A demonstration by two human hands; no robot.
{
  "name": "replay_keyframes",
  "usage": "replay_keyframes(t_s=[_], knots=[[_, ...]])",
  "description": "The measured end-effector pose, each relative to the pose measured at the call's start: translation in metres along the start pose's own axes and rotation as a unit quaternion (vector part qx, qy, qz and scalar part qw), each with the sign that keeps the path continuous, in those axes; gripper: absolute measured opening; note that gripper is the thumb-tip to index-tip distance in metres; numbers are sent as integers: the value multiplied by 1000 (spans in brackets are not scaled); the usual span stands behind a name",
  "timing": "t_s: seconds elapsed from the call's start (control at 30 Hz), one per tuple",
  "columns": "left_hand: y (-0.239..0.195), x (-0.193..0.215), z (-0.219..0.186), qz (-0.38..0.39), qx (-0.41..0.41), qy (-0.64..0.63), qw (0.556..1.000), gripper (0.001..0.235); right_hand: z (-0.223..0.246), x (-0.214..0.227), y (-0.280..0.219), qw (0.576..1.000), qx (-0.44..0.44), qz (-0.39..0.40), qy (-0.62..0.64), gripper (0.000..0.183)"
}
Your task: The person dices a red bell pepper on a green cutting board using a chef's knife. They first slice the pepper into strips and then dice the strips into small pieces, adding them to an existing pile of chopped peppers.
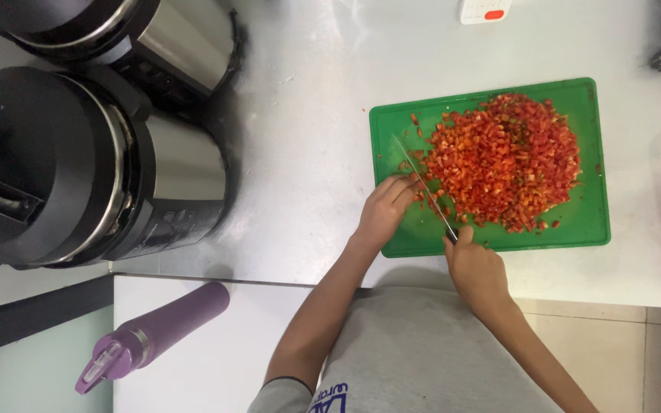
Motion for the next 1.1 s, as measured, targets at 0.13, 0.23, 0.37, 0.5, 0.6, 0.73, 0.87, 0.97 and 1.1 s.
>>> replay_keyframes(t_s=[0.13, 0.23, 0.37, 0.5, 0.6, 0.73, 0.87, 0.97, 1.1], knots=[[1, 0, 3, 8, 19, -10, 1000, 27, 3, -9, 7, 1000, 8, -2, -12, 37], [1, -2, 2, 19, 23, -11, 1000, 28, 3, -16, 16, 1000, 8, -9, -8, 38], [2, 0, 7, 8, 29, -28, 999, 28, 13, -11, 45, 998, 6, -67, 6, 40], [-1, -3, 8, 6, 30, -32, 999, 24, 27, -1, 62, 996, 26, -77, -34, 41], [-4, -1, 5, 0, 21, -26, 999, 24, 23, 12, 54, 995, 41, -88, -36, 41], [-1, 3, 7, -1, 4, -11, 1000, 25, 2, 6, 33, 998, 17, -40, -47, 40], [-6, 1, 5, 3, 1, -9, 1000, 28, -8, -23, 18, 998, 4, 23, -52, 40], [-3, 1, 10, -12, 15, -31, 999, 26, -4, -27, 32, 998, -2, -5, -66, 41], [-4, -1, 10, -3, 13, -19, 1000, 26, 21, -23, 61, 994, 29, -78, -64, 40]])
Point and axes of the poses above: each hand's wrist, its own y-axis towards the middle knuckle, its own x-axis out of the back of the hand, z = x × y, the point moved 10 cm from there along y, towards the middle knuckle, and after that the axes turned 11 degrees about -y, right-handed, at the moved point
